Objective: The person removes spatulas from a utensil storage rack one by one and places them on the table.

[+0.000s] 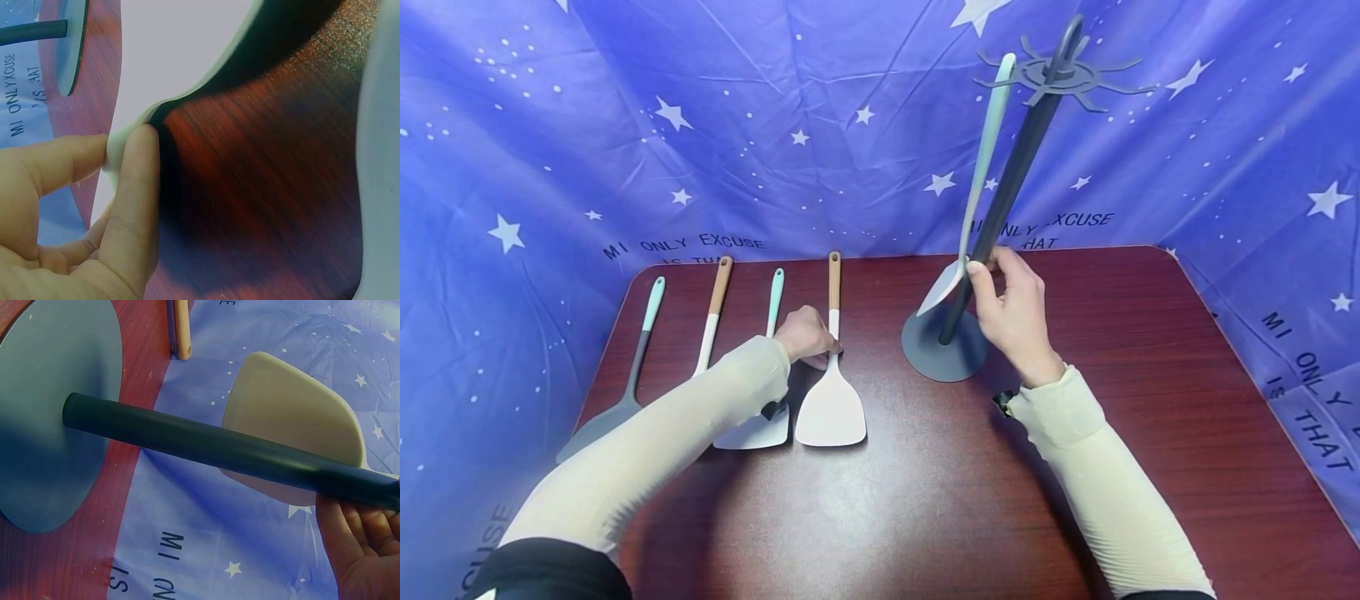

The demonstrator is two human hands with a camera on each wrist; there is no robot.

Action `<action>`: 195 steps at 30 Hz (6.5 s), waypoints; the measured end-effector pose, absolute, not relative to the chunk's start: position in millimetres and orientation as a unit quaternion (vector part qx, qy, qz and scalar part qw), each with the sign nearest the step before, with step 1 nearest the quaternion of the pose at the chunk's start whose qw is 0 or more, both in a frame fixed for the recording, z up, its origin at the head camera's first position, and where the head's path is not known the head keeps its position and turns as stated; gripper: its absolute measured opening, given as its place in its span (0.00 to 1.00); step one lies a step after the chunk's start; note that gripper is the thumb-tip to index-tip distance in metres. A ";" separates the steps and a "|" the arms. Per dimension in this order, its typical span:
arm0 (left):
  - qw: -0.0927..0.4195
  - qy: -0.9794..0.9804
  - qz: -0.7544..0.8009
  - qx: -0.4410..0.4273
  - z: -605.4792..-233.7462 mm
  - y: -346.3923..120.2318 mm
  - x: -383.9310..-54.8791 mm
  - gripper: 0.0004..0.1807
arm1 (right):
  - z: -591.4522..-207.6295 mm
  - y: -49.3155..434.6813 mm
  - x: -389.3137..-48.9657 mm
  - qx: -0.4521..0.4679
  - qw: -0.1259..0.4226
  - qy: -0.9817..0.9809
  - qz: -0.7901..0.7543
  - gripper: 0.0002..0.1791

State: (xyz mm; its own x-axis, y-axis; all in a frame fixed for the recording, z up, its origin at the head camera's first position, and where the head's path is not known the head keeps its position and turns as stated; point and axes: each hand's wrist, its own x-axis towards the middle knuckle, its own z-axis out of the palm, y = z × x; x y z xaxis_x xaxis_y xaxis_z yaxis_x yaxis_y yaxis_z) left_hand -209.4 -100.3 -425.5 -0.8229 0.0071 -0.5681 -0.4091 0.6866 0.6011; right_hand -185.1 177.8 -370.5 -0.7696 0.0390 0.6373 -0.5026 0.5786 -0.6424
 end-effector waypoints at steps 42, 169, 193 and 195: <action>0.259 0.900 0.341 -0.080 -415.6 -101.5 -207.8 0.09 | -369.7 177.8 -185.3 0.144 0.305 -0.833 0.439 0.10; -0.083 0.744 0.627 0.216 -306.6 8.8 -200.6 0.10 | -372.1 177.7 -186.0 0.146 0.312 -0.829 0.441 0.14; -0.119 0.713 0.661 0.200 -311.5 -7.1 -196.1 0.09 | -372.0 177.9 -185.7 0.141 0.308 -0.829 0.444 0.11; -0.113 0.716 0.662 0.188 -312.2 -9.3 -194.9 0.10 | -372.0 177.9 -185.7 0.139 0.308 -0.830 0.444 0.11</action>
